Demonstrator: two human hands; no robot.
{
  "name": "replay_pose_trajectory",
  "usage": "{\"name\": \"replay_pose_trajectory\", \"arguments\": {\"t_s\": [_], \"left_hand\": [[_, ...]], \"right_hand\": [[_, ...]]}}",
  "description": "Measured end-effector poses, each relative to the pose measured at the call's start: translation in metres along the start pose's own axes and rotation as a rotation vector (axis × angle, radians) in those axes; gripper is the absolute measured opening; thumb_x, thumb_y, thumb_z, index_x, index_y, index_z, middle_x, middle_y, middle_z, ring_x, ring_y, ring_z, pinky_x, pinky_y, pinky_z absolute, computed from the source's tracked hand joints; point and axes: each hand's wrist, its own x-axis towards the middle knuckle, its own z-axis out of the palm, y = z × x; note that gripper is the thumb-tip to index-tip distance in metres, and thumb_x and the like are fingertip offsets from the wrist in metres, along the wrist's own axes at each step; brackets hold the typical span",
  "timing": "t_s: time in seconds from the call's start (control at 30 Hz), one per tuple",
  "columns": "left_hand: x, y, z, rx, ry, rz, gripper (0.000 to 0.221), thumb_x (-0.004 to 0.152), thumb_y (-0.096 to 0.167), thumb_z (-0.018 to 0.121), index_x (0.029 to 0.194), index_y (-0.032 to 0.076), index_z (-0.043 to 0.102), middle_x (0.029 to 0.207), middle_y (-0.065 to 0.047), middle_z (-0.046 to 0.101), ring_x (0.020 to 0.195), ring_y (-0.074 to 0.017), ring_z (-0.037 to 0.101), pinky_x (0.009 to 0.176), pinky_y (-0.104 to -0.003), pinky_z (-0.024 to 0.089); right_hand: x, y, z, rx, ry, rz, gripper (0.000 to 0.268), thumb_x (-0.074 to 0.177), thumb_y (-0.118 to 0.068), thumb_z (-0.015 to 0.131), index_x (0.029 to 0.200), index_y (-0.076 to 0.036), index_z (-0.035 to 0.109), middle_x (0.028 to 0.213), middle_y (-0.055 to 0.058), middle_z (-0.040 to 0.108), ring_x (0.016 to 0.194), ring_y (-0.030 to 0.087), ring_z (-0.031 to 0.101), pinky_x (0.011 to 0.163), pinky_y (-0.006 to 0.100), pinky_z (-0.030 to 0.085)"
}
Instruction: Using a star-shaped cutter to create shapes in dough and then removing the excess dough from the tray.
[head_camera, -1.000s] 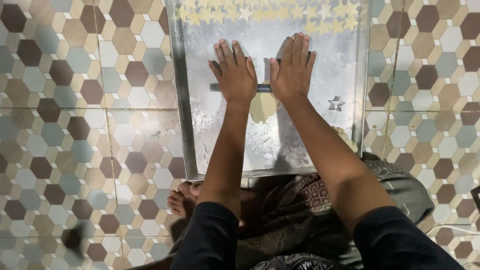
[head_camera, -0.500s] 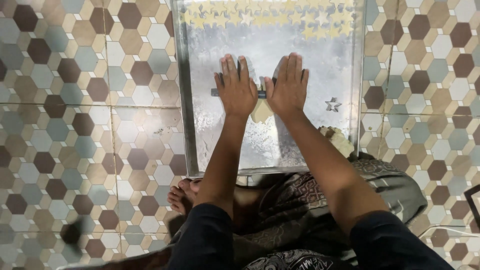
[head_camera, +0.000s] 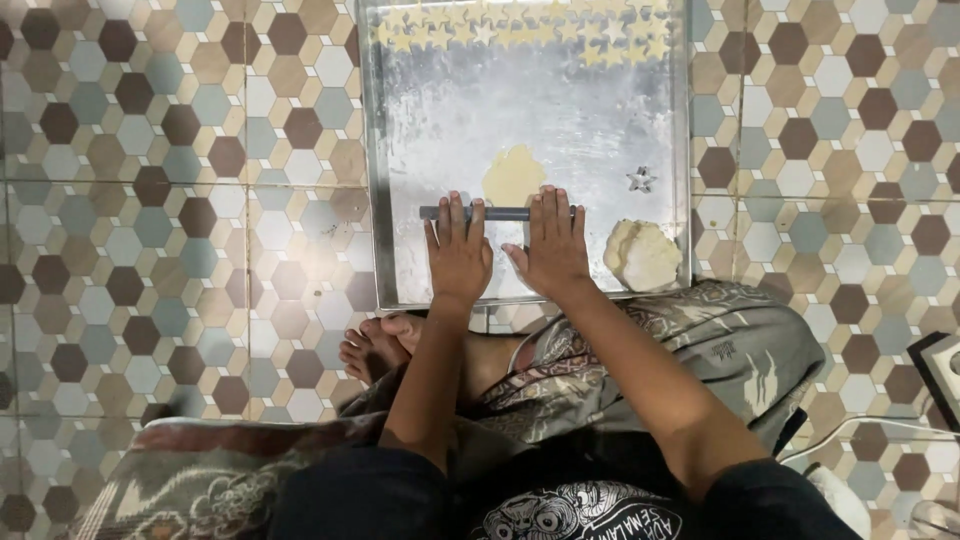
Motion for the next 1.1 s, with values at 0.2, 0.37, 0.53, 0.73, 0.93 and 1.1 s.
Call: {"name": "replay_pose_trajectory", "arguments": {"t_s": [0.2,0.37,0.53,0.73,0.93,1.1], "left_hand": [[-0.004,-0.002,-0.011,-0.019,-0.162,-0.011,0.067,0.103,0.029,0.044,0.165,0.021,0.019,0.170,-0.020,0.017,0.158,-0.0378,0.019,0.123,-0.065,0.020],[0.047,-0.001,0.000,-0.099,-0.198,-0.088,0.062,0.109,0.045,0.033,0.165,0.021,0.022,0.172,-0.019,0.014,0.160,-0.0370,0.010,0.124,-0.067,0.012],[0.108,0.002,0.009,-0.093,-0.165,-0.145,0.058,0.112,0.047,0.031,0.164,0.021,0.030,0.172,-0.021,0.013,0.161,-0.0377,0.006,0.125,-0.066,0.008],[0.173,0.001,0.022,-0.072,-0.136,-0.191,0.057,0.114,0.043,0.030,0.164,0.018,0.028,0.172,-0.022,0.013,0.161,-0.0372,0.006,0.126,-0.066,0.010],[0.219,-0.005,0.038,-0.033,-0.011,-0.184,0.063,0.113,0.042,0.040,0.165,0.009,0.025,0.169,-0.025,0.008,0.158,-0.0413,0.006,0.125,-0.067,0.018],[0.231,-0.004,0.027,-0.001,-0.004,-0.158,0.065,0.114,0.043,0.045,0.165,0.009,0.025,0.169,-0.023,0.007,0.158,-0.0379,0.003,0.127,-0.062,0.021]], "right_hand": [[-0.004,0.007,-0.004,0.029,-0.133,-0.020,0.092,0.103,-0.071,0.012,0.165,-0.004,0.001,0.172,0.021,-0.008,0.158,0.035,-0.015,0.124,0.061,-0.008],[0.035,0.014,-0.022,0.113,-0.052,0.022,0.086,0.105,-0.066,0.014,0.165,-0.005,0.006,0.173,0.018,-0.002,0.160,0.034,-0.009,0.126,0.059,-0.006],[0.080,0.017,-0.047,0.184,0.062,0.083,0.074,0.110,-0.053,0.018,0.165,-0.003,0.016,0.173,0.020,0.002,0.159,0.035,-0.006,0.126,0.060,0.000],[0.137,0.022,-0.072,0.169,0.014,0.229,0.075,0.110,-0.055,0.012,0.166,-0.005,0.008,0.172,0.021,0.000,0.159,0.036,-0.005,0.128,0.057,0.005],[0.190,0.038,-0.051,0.138,0.424,0.179,0.074,0.114,-0.045,0.035,0.160,0.010,0.018,0.166,0.032,0.013,0.154,0.048,0.006,0.123,0.064,0.012],[0.200,0.040,-0.051,0.131,0.463,0.210,0.073,0.117,-0.043,0.040,0.161,0.009,0.016,0.167,0.031,0.011,0.156,0.046,0.007,0.126,0.062,0.014]]}}
